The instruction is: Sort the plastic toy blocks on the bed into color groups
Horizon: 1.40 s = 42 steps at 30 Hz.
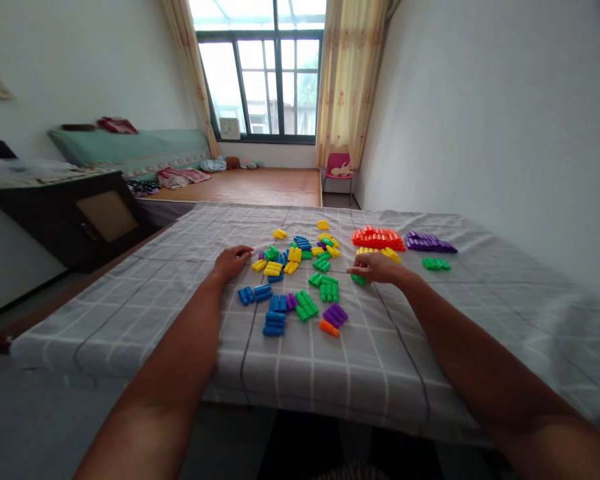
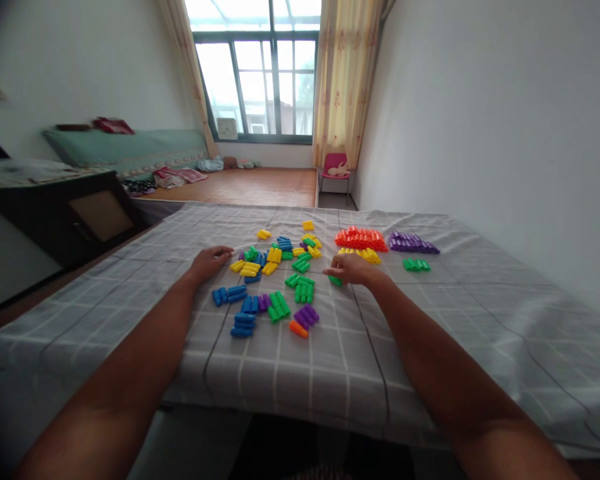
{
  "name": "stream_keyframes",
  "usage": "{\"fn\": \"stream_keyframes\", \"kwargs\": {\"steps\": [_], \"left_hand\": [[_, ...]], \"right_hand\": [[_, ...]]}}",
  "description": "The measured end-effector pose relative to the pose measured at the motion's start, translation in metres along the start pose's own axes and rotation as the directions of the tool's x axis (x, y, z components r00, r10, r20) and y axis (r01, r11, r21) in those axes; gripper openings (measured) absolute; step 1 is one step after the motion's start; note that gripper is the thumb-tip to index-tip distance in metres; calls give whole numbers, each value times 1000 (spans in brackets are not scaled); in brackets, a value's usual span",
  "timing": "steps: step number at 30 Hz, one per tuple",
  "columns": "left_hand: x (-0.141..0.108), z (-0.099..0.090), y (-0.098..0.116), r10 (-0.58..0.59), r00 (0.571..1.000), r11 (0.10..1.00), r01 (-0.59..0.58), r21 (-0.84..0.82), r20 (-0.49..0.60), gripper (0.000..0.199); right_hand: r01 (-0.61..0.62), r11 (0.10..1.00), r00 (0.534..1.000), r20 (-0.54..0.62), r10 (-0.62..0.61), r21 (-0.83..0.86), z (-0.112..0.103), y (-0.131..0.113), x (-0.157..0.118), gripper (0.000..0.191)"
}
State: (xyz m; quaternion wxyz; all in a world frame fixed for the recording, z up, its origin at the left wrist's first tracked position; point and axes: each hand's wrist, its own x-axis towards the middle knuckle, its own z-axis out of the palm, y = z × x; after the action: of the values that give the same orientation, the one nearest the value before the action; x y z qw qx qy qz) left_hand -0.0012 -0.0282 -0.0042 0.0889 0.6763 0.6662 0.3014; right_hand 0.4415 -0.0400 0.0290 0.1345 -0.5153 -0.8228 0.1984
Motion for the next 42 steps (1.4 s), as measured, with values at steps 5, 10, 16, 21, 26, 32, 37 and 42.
{"fn": "stream_keyframes", "kwargs": {"steps": [5, 10, 16, 21, 26, 32, 37, 42], "left_hand": [[5, 7, -7, 17, 1000, 999, -17, 38, 0, 36], [2, 6, -5, 27, 1000, 1000, -27, -10, 2, 36], [-2, 1, -2, 11, 1000, 997, -11, -74, 9, 35], [1, 2, -5, 31, 999, 995, -29, -97, 22, 38], [2, 2, -2, 27, 999, 998, -26, -58, 22, 39], [-2, 0, 4, 0, 1000, 1000, 0, -15, -4, 37], [-4, -3, 6, 2, 1000, 1000, -2, -18, 7, 37], [-3, -3, 5, 15, 1000, 1000, -16, 6, 11, 37]], "right_hand": [[145, 979, 989, -44, -140, 141, 18, -45, 23, 26], [278, 952, 941, -165, -297, -128, 43, -92, 70, 25], [297, 936, 930, -163, -328, -188, 68, -107, 98, 37], [259, 958, 948, -222, -228, 126, 21, -65, 71, 48], [54, 979, 978, -210, -11, 197, -43, 20, 12, 49], [-143, 987, 979, -135, 151, 68, -42, 74, -31, 49], [-136, 990, 965, -222, 139, 28, -24, 80, -29, 42], [-127, 990, 959, -246, 138, 60, -18, 86, -27, 24]]}}
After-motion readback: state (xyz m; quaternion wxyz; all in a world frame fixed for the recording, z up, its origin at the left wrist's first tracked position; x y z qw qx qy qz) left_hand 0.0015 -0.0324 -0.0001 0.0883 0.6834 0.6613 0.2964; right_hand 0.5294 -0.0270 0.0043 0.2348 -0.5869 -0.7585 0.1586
